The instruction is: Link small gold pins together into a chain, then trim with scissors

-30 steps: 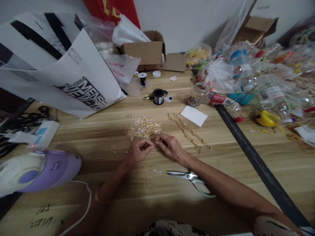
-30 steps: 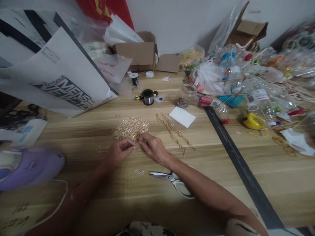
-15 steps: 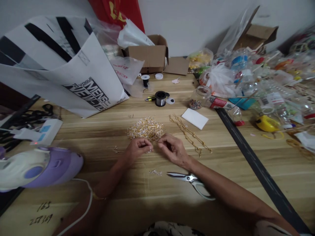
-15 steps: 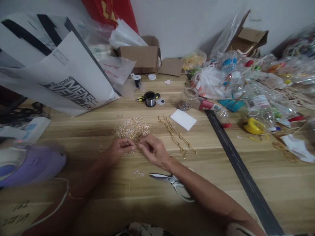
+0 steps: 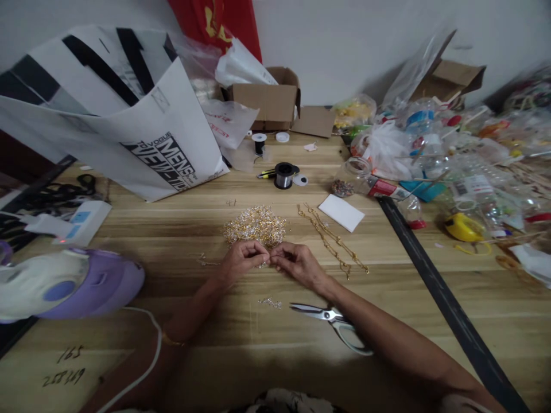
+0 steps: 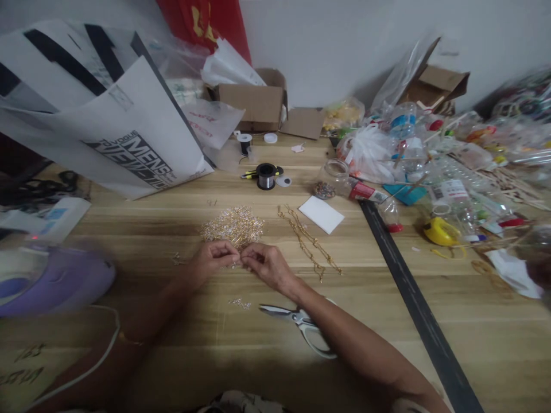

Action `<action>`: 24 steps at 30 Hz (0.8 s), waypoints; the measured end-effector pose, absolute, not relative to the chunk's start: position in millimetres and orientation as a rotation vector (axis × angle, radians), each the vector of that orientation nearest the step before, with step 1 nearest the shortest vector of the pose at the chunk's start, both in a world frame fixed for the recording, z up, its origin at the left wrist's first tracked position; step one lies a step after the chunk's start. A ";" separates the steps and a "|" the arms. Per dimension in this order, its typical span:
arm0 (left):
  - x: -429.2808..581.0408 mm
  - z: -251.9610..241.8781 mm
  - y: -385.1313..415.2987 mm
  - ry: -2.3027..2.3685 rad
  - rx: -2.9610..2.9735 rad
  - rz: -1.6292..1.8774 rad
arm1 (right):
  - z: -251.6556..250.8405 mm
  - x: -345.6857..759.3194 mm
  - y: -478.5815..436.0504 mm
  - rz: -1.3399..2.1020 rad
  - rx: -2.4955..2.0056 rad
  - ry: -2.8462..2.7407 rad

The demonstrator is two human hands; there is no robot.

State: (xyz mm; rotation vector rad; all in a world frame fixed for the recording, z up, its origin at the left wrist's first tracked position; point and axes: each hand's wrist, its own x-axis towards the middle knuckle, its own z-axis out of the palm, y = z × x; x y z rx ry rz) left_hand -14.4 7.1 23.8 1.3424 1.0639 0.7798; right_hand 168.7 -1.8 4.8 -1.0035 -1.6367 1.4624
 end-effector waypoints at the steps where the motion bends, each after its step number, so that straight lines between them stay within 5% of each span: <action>1: -14.3 23.4 7.1 1.069 1.339 0.783 | 4.8 169.5 -1.6 1.449 -1.016 -1.652; 8: -14.8 21.3 6.8 1.083 1.325 0.804 | 7.4 172.8 0.7 1.299 -1.075 -1.736; 24: -9.6 9.9 4.0 1.071 1.458 0.847 | 13.8 165.1 4.8 1.878 -0.976 -0.963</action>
